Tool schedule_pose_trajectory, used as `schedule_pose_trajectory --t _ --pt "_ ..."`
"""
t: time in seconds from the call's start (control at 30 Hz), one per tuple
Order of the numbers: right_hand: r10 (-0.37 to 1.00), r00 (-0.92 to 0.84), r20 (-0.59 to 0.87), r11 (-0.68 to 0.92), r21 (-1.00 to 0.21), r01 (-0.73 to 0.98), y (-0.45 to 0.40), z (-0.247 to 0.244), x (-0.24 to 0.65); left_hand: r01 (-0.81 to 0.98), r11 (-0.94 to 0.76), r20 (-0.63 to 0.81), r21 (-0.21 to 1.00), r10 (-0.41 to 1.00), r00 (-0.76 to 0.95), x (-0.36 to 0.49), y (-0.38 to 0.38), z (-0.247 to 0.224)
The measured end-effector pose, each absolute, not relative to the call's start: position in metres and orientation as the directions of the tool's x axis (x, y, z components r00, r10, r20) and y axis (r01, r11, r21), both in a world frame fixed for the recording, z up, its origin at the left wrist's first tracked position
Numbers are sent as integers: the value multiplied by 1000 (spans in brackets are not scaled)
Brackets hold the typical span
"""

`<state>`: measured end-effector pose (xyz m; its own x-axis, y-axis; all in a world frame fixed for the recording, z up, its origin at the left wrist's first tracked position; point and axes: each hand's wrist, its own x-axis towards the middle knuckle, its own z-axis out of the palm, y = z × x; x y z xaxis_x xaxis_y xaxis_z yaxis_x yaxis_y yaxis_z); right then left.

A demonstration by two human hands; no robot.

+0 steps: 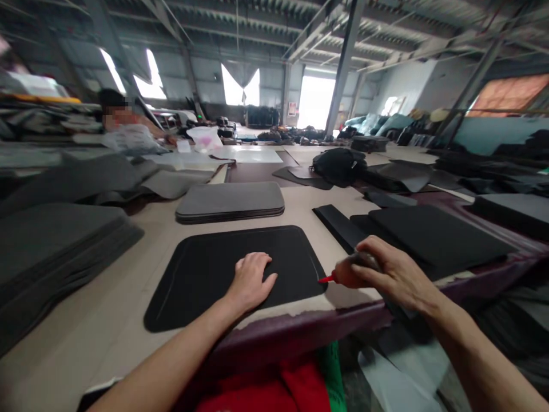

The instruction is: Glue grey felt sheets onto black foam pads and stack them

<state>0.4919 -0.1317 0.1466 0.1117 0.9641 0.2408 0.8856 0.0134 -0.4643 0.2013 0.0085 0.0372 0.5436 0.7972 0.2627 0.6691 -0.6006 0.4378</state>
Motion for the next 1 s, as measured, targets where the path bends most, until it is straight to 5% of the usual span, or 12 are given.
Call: schedule_pose_trajectory --t 0.43,0.7,1.0 --pt "968 -73 240 211 -623 753 -121 129 461 666 -634 135 393 757 640 159 15 84" --pt "885 -353 305 466 -595 655 -74 125 407 823 -289 229 489 953 198 0 35 82" --pt "740 -578 344 653 -574 493 -23 126 317 745 -323 261 584 944 204 -34 -1 42"
